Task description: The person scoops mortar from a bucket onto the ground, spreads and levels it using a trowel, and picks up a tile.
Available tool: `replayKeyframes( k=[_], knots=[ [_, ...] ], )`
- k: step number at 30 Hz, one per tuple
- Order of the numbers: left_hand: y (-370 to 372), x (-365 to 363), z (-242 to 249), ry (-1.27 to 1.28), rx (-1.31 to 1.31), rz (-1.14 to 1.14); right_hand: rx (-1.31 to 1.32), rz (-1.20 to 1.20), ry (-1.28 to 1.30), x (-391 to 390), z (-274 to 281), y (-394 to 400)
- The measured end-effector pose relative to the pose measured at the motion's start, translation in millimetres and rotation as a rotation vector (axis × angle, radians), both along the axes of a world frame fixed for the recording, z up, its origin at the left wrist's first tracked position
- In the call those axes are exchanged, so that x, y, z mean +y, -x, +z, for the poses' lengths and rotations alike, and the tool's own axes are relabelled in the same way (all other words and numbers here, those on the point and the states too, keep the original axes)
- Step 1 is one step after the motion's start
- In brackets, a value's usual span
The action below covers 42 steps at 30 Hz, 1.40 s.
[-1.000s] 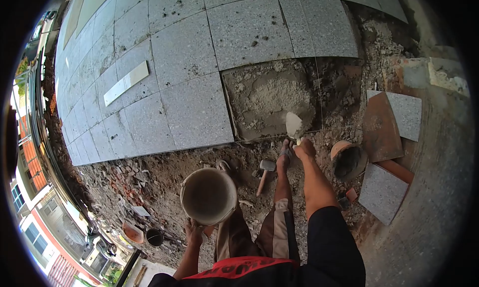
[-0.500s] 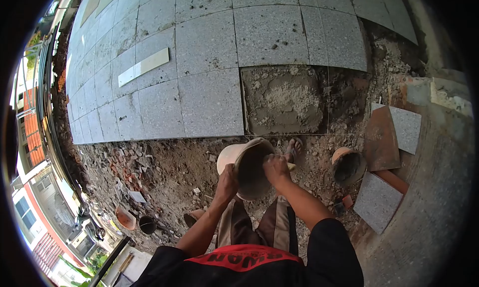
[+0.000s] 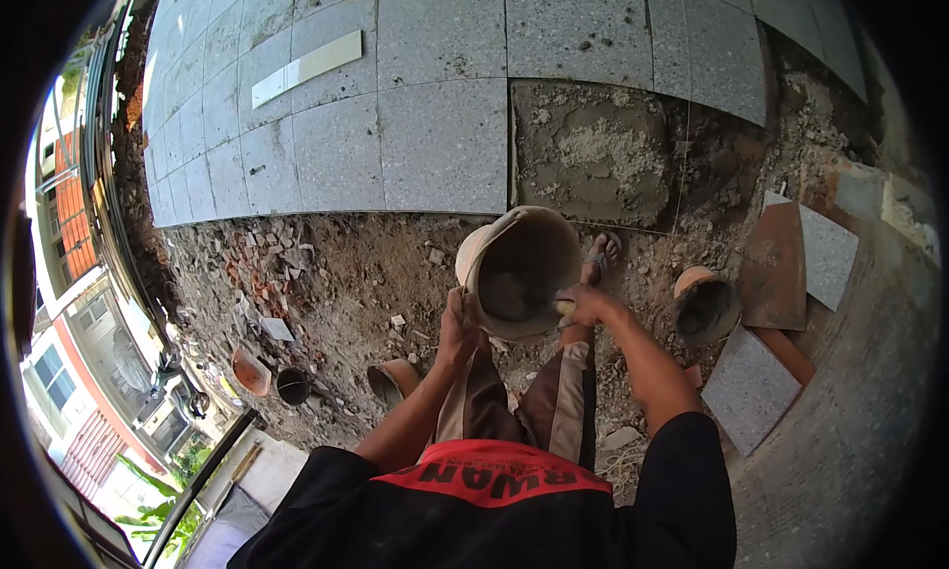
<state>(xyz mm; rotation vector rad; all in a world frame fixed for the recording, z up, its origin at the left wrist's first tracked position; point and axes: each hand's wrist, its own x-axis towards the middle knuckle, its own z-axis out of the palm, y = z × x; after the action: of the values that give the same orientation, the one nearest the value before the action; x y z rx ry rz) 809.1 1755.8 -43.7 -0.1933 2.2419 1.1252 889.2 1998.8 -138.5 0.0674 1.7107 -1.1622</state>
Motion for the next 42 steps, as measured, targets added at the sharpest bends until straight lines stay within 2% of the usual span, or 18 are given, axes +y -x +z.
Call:
replayKeyframes(
  k=[2,6,9,11,13,15,17,20,25,26,29,31,34,36,37,40,41,42],
  knots=[
    [1,-13,3,-0.029,-0.098,0.108,0.124,-0.058,0.029,1,-26,-22],
    [-5,-42,-11,-0.102,-0.126,0.375,-0.048,-0.263,-0.02,23,3,1],
    [-28,-102,-41,0.225,0.033,0.083,-0.116,-0.465,-0.177,28,-5,19],
    [-12,-93,3,-0.091,-0.237,0.651,-0.191,-0.626,-0.31,27,-13,45],
    [-28,-137,-6,-0.057,-0.181,0.658,-0.171,-0.561,-0.394,32,-13,88],
    [-55,-199,-27,0.144,-0.089,0.46,-0.146,-0.54,-0.444,36,-23,125],
    [-87,-258,-59,0.042,0.032,0.589,-0.115,-0.567,-0.46,38,-40,155],
    [-78,-254,7,-0.009,-0.076,0.667,-0.236,-0.702,-0.359,41,-58,194],
    [-71,-246,42,0.024,-0.099,0.816,-0.282,-0.818,-0.362,43,-37,224],
    [-67,-244,43,0.031,-0.124,0.875,-0.305,-0.853,-0.336,45,-35,225],
    [-72,-248,47,0.259,-0.028,0.455,-0.265,-0.819,-0.336,54,-32,222],
    [-73,-247,47,0.311,-0.022,0.356,-0.27,-0.885,-0.37,56,-32,218],
    [-64,-228,40,0.166,-0.06,0.381,-0.278,-1.054,-0.335,87,-36,194],
    [-61,-223,39,0.008,-0.004,0.291,-0.29,-1.173,-0.342,98,-27,188],
    [-45,-192,52,0.045,-0.11,0.449,-0.333,-1.164,-0.324,113,-40,180],
    [-27,-152,65,0.069,-0.149,0.487,-0.381,-1.332,-0.235,138,-32,153],
    [-61,-196,11,-0.17,-0.045,0.549,-0.355,-1.34,-0.233,141,-26,143],
    [-56,-171,31,-0.119,-0.096,0.551,-0.328,-1.338,-0.233,140,-17,128]
  ],
)
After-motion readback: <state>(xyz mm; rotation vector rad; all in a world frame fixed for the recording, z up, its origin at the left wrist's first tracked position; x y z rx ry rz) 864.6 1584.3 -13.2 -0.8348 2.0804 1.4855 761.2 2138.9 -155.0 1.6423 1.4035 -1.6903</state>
